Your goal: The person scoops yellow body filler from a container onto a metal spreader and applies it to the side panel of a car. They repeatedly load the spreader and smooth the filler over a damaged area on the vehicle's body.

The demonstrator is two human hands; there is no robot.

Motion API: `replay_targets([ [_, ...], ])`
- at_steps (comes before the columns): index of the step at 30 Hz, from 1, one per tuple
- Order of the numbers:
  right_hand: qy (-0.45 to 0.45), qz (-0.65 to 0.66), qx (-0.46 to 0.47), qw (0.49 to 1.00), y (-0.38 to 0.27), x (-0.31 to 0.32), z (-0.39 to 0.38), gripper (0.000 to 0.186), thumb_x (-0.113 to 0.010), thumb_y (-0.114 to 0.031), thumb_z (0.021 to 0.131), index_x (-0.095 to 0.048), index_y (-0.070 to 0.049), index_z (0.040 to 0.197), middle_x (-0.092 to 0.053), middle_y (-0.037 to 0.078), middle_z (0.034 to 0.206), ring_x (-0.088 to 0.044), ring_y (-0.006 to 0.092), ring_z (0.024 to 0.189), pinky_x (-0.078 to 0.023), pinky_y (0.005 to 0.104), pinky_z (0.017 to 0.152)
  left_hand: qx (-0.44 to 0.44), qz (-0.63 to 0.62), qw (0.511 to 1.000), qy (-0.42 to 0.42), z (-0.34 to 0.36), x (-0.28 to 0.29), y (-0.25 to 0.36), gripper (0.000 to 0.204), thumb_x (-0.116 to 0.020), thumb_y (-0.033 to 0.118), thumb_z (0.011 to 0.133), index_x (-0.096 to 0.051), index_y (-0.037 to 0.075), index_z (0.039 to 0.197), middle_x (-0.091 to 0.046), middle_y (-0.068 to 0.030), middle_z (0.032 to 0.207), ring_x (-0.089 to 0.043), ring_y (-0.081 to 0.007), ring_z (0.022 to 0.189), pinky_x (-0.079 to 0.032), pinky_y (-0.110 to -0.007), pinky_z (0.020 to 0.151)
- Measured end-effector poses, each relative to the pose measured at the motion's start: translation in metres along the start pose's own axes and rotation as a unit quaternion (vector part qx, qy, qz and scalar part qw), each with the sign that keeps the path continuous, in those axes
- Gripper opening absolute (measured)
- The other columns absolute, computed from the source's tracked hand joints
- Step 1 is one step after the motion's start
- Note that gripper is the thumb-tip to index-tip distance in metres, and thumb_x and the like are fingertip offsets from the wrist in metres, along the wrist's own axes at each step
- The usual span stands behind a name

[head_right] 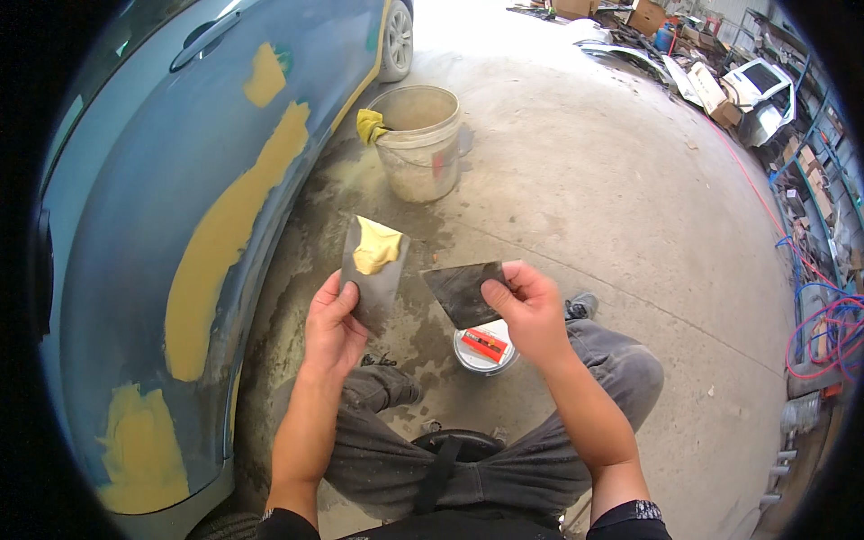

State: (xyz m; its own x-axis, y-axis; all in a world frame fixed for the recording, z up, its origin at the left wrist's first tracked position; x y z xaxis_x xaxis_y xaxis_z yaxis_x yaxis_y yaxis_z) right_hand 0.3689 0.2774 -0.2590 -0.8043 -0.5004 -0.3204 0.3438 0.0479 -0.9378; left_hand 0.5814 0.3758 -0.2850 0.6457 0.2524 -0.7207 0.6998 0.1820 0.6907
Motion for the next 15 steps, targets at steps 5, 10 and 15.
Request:
replay_targets([
  [5,-0.071,0.284,-0.145,0.945,0.008,-0.001,0.002,0.030,-0.046,-0.014,0.095,-0.051,0.001,0.120,-0.061,0.009,0.084,-0.054,0.0145,0.058,-0.045,0.0261,0.049,0.070,-0.035,0.995,-0.065,-0.004,-0.012,-0.017,0.030,-0.052,0.003,0.093,-0.053,-0.001,0.123,-0.062,-0.0111,0.118,-0.061,-0.0188,0.107,-0.048,-0.033,0.095],
  [10,-0.134,0.409,-0.215,0.876,0.018,-0.018,-0.004,0.046,-0.045,-0.017,0.092,-0.039,0.001,0.134,-0.060,0.014,0.089,-0.049,0.0141,0.051,-0.040,0.0242,0.039,0.147,-0.035,0.981,-0.119,-0.010,-0.024,-0.041,0.031,-0.054,0.003,0.093,-0.053,-0.002,0.123,-0.061,-0.0097,0.119,-0.059,-0.0171,0.108,-0.048,-0.032,0.094],
  [15,-0.192,0.391,-0.185,0.881,0.024,-0.032,-0.007,0.053,-0.046,-0.009,0.090,-0.031,0.002,0.140,-0.060,0.019,0.091,-0.050,0.0144,0.044,-0.039,0.0237,0.035,0.153,0.020,0.983,-0.095,-0.010,-0.020,-0.048,0.029,-0.056,0.007,0.093,-0.054,-0.001,0.121,-0.063,-0.0064,0.112,-0.059,-0.0118,0.100,-0.049,-0.025,0.085],
])
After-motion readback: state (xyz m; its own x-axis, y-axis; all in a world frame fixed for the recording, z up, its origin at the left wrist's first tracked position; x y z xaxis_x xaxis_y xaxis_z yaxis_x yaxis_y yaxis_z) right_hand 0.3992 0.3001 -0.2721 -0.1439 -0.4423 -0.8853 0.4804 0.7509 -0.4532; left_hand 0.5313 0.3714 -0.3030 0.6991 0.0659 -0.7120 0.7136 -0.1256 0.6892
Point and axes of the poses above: each hand's wrist, its own z-axis towards the middle knuckle, its own x-axis out of the back of the hand, y = z × x, the point moved 6 cm from there along z, towards the middle knuckle
